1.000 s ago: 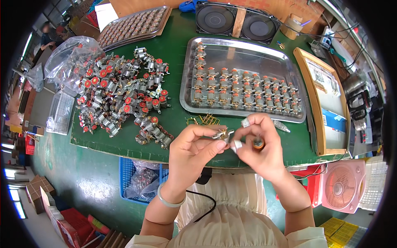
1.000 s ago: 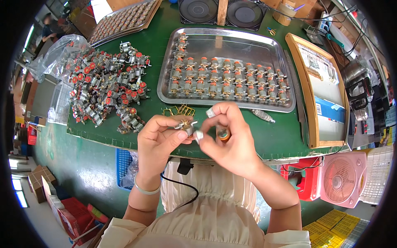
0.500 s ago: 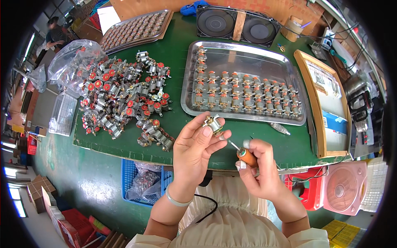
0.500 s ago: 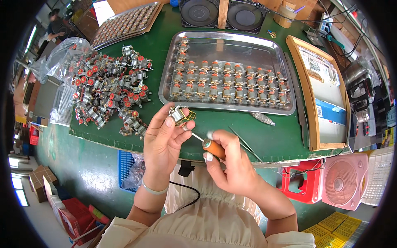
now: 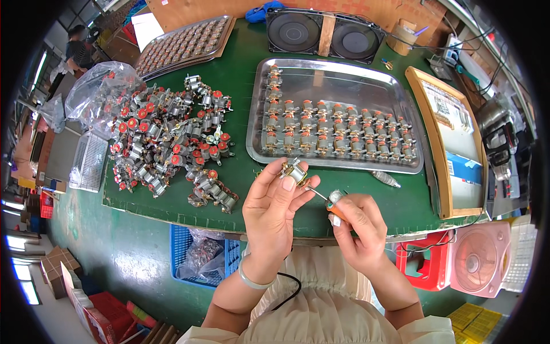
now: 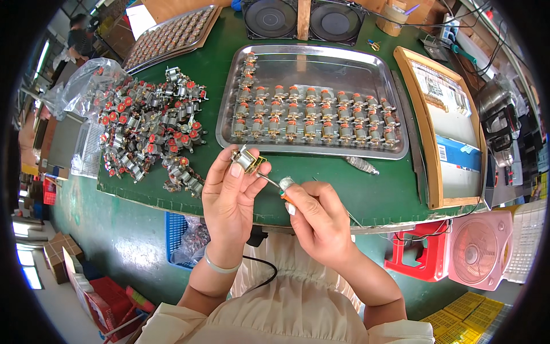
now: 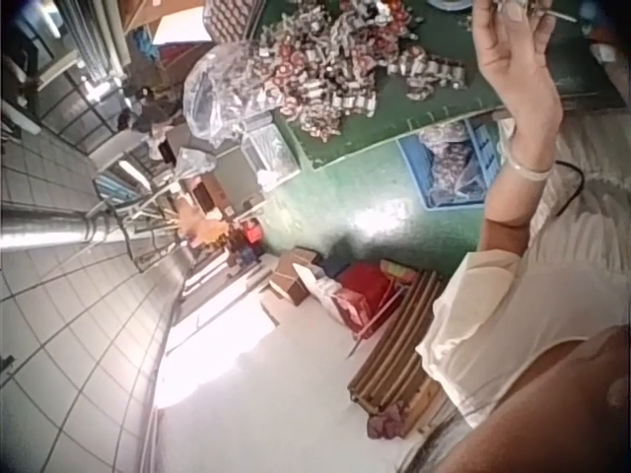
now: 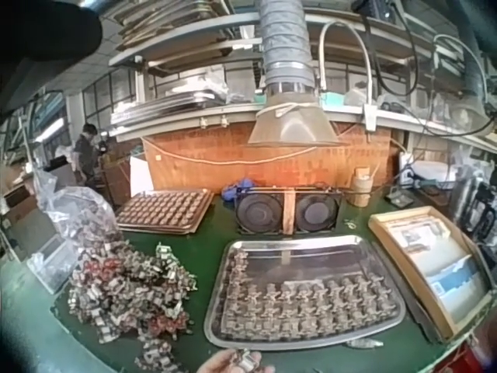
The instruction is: Assembling small electronic components at a workbench using a screwdriver and tweezers.
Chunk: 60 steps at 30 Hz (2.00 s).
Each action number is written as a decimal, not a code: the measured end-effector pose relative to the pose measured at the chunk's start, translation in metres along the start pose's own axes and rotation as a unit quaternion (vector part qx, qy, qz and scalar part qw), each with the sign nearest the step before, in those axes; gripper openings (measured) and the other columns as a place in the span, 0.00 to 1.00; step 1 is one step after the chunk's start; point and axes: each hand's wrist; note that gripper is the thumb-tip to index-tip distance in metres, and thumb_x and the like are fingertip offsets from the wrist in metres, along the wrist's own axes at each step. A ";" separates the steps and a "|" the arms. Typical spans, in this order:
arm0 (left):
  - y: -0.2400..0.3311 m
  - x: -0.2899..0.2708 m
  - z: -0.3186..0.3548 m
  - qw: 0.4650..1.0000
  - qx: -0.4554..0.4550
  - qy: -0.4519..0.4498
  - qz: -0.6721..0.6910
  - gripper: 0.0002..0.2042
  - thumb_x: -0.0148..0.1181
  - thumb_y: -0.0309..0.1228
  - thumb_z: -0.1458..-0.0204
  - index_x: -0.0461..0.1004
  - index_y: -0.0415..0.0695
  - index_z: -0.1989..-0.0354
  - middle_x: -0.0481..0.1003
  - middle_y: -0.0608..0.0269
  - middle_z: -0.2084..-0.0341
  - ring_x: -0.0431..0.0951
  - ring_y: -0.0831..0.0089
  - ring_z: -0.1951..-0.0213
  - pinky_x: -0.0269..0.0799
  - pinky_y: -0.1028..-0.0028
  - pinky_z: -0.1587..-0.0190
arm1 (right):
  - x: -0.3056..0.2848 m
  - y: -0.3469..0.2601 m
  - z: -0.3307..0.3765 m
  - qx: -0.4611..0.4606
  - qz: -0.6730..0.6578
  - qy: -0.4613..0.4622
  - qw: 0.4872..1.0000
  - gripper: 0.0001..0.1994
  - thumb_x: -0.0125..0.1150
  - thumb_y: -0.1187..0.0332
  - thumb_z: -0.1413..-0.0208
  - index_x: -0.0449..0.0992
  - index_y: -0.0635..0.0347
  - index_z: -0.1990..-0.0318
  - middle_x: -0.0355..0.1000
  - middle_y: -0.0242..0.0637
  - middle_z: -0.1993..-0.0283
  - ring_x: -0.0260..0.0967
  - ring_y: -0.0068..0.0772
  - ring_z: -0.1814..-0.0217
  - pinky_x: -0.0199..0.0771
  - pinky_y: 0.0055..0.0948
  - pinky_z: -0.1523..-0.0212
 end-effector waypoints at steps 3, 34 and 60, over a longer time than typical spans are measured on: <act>-0.002 0.002 0.000 1.000 0.020 0.001 -0.008 0.15 0.51 0.25 0.47 0.63 0.39 0.50 0.71 0.50 0.58 0.75 0.59 0.60 0.75 0.71 0.60 | -0.003 0.003 0.000 0.016 -0.076 -0.004 0.997 0.16 0.51 0.75 0.47 0.65 0.67 0.51 0.66 0.39 0.74 0.60 0.25 0.79 0.61 0.21 0.80; -0.009 0.000 0.007 0.996 0.068 -0.036 -0.037 0.16 0.51 0.25 0.48 0.62 0.38 0.50 0.71 0.47 0.59 0.75 0.57 0.61 0.76 0.68 0.61 | -0.016 -0.005 -0.007 0.467 -0.444 -0.063 0.763 0.20 0.40 0.58 0.40 0.69 0.69 0.69 0.56 0.33 0.89 0.54 0.21 0.88 0.58 0.20 0.84; -0.019 -0.019 0.001 0.896 0.028 -0.194 -0.398 0.14 0.56 0.17 0.56 0.71 0.37 0.58 0.75 0.56 0.65 0.77 0.74 0.67 0.74 0.78 0.63 | -0.035 0.017 -0.040 0.096 -0.187 -0.055 0.976 0.23 0.51 0.79 0.48 0.55 0.66 0.44 0.65 0.47 0.54 0.66 0.31 0.56 0.68 0.29 0.54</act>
Point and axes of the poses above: each hand's wrist, its own z-axis away from the middle knuckle, its own x-axis out of the palm, y = z × x
